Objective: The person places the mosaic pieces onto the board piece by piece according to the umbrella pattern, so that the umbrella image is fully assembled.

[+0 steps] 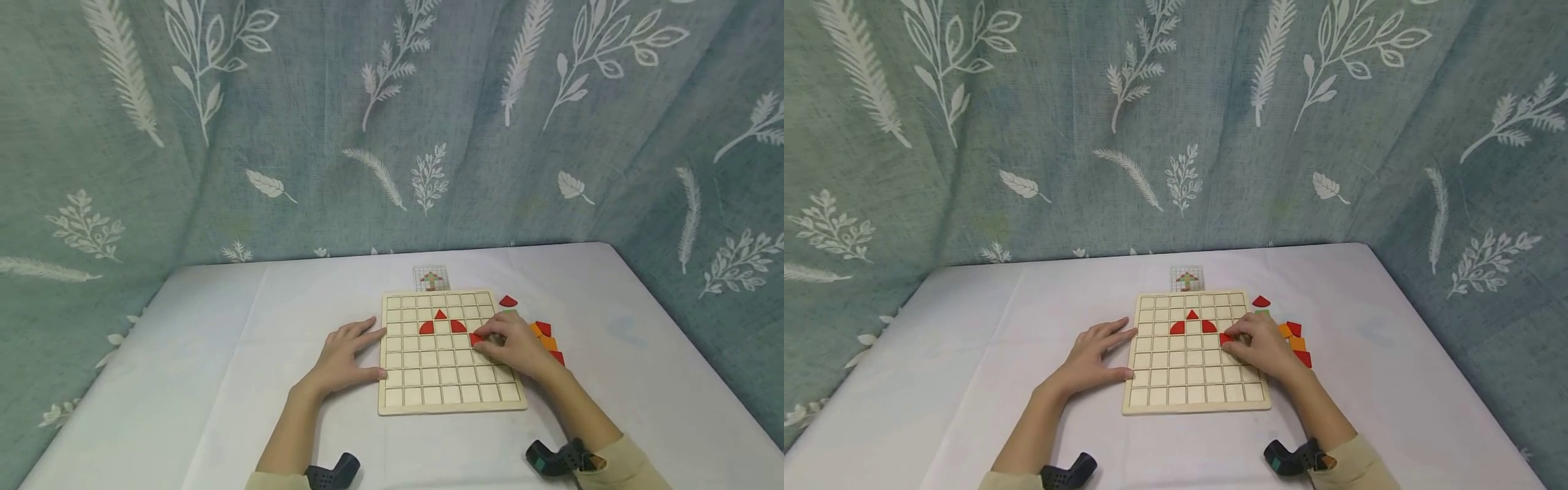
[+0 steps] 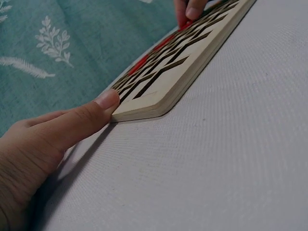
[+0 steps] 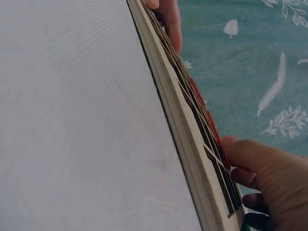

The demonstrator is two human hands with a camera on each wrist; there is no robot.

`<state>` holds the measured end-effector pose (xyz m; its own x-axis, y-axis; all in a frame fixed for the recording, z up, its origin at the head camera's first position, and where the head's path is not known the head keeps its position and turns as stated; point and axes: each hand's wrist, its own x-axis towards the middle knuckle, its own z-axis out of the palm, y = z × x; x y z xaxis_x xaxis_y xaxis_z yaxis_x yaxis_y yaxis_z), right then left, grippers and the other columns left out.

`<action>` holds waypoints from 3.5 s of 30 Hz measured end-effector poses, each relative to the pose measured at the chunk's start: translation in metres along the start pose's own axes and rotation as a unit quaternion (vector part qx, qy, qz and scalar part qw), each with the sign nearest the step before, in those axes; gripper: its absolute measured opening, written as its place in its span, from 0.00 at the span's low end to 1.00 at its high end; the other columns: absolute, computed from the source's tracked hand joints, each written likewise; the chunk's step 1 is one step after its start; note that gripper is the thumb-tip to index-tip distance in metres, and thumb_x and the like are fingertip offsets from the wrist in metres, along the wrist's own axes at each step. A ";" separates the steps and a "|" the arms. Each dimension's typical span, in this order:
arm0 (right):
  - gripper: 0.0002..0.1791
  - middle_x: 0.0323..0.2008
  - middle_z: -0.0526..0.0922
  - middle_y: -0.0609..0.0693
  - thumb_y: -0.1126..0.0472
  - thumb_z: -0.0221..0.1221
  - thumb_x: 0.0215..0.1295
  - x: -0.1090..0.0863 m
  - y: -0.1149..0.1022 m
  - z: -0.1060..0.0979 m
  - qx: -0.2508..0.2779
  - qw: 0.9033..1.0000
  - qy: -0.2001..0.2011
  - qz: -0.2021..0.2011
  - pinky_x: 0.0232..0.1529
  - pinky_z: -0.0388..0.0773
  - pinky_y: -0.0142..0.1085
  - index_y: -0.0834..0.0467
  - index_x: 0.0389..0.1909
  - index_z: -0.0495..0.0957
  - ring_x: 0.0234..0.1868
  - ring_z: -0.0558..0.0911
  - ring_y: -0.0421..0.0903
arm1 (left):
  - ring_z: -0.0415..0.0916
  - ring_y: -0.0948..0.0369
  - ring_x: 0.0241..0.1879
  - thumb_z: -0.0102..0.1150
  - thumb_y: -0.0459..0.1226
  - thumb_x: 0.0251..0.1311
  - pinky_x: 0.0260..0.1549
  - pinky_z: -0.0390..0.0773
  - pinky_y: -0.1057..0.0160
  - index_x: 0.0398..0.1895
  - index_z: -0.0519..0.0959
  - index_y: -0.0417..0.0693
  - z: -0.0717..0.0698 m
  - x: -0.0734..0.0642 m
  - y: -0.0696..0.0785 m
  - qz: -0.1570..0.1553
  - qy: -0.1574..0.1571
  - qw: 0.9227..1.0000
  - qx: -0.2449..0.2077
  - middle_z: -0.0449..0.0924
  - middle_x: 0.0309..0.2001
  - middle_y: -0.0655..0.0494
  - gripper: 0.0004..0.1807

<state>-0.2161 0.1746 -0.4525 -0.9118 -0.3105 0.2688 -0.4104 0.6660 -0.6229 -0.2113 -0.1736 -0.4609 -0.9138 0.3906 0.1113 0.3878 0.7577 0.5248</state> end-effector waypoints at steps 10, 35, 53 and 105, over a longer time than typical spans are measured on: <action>0.08 0.34 0.78 0.44 0.60 0.68 0.53 0.002 -0.003 -0.006 0.006 1.000 0.019 -0.007 0.38 0.69 0.35 0.56 0.35 0.85 0.41 0.70 0.43 | 0.53 0.55 0.68 0.65 0.65 0.40 0.62 0.55 0.47 0.65 0.70 0.64 0.002 0.000 -0.001 -0.007 -0.002 1.000 -0.002 0.58 0.71 0.61 0.44; 0.15 0.50 0.77 0.64 0.64 0.58 0.62 -0.010 0.034 -0.071 -0.011 0.987 0.022 0.156 0.49 0.73 0.52 0.65 0.48 0.79 0.46 0.72 0.59 | 0.52 0.54 0.69 0.65 0.65 0.41 0.62 0.56 0.43 0.65 0.69 0.65 0.001 0.001 -0.001 -0.011 -0.008 1.000 0.001 0.57 0.71 0.62 0.43; 0.17 0.47 0.77 0.63 0.60 0.60 0.62 -0.015 0.053 -0.070 -0.039 0.977 -0.017 0.209 0.41 0.75 0.45 0.64 0.49 0.80 0.43 0.73 0.55 | 0.52 0.54 0.69 0.66 0.64 0.41 0.62 0.56 0.44 0.66 0.69 0.64 0.000 0.000 0.000 -0.013 -0.011 1.000 -0.005 0.57 0.71 0.61 0.44; 0.23 0.34 0.73 0.55 0.53 0.65 0.59 -0.007 0.027 -0.077 -0.018 0.983 -0.013 0.180 0.27 0.71 0.32 0.65 0.48 0.75 0.35 0.69 0.49 | 0.51 0.55 0.69 0.67 0.64 0.39 0.63 0.55 0.45 0.65 0.69 0.64 -0.002 0.001 0.002 -0.021 -0.017 1.000 -0.015 0.57 0.72 0.62 0.45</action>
<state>-0.2225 0.2473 -0.4147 -0.9976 -0.0675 0.0158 -0.0617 0.7600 -0.6470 -0.2120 -0.1722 -0.4576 -0.9243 0.3768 0.0601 0.3449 0.7575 0.5544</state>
